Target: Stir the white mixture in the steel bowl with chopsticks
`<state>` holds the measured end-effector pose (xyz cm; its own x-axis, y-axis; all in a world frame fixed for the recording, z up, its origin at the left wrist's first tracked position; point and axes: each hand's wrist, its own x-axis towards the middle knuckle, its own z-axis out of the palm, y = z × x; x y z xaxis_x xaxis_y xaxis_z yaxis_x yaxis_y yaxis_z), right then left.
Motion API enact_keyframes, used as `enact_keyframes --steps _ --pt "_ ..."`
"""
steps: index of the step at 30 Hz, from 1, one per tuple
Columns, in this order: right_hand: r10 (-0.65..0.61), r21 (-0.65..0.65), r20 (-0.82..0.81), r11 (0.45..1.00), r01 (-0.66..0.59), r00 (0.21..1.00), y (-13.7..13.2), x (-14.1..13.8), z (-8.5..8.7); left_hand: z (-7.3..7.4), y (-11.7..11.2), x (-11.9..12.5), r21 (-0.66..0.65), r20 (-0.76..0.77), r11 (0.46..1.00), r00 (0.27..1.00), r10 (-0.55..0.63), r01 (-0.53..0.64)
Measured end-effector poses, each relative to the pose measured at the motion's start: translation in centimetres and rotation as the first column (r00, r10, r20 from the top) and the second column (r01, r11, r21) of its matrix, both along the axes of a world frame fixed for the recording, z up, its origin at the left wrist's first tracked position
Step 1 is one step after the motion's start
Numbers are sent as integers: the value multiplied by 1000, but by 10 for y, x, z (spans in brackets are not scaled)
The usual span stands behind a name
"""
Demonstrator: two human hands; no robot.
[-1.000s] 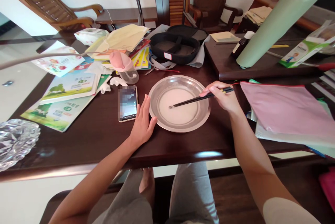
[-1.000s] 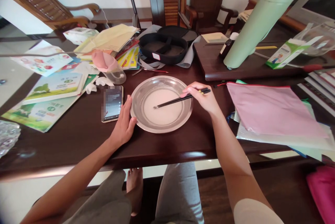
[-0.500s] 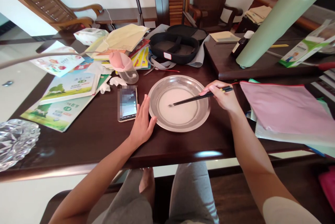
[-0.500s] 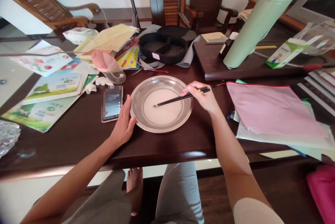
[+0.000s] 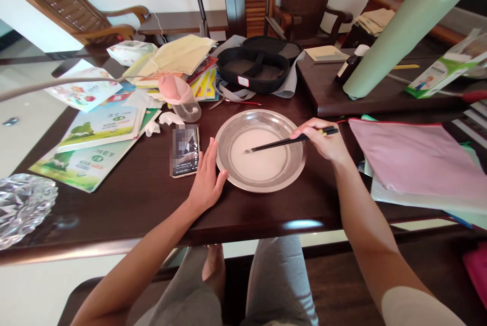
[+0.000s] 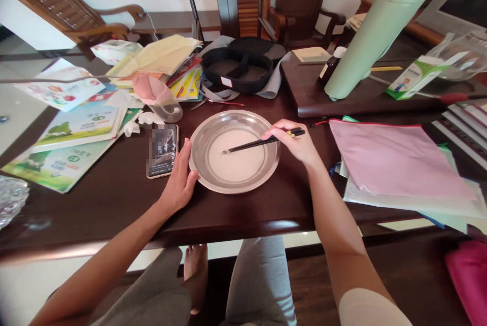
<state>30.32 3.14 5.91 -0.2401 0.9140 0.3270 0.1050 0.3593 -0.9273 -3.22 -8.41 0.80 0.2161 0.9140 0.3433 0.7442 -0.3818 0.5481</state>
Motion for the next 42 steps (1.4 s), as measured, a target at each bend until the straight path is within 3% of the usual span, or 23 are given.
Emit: enact_keyframes --steps 3,6,13,19,21,26,29,33,36,40,42 --pt "-154 50 -54 986 157 987 3 7 3 -1 1 0 2 -9 1000 1000 -3 3" --pt "-243 8 -163 969 247 956 6 13 5 0 1 -1 5 -17 1000 1000 -1 1" --pt "-14 -20 -41 1000 13 999 0 0 -1 0 1 0 10 -7 1000 1000 -5 5" --pt "-248 28 -140 967 254 959 6 10 3 0 0 1 5 -8 1000 1000 -3 3" --pt "-230 -4 -166 973 232 959 5 10 4 0 0 0 0 -7 1000 1000 0 0" --pt "-11 -34 -65 999 8 998 0 1 -1 0 0 0 -7 8 1000 1000 -2 2" --pt "-73 30 -34 997 74 997 3 3 -2 0 0 0 -5 3 1000 1000 1 -1" --pt "-238 33 -149 969 245 960 8 12 2 0 0 0 -10 5 1000 1000 1 -1" --pt "-177 5 -182 983 181 967 5 11 3 1 0 0 -14 8 1000 1000 -2 2" --pt "-17 13 -81 1000 18 997 -3 -1 2 1 0 0 -19 7 1000 1000 1 -1" --pt "-40 53 -29 998 42 999 -4 -3 2 1 0 0 -20 5 1000 1000 1 -1"
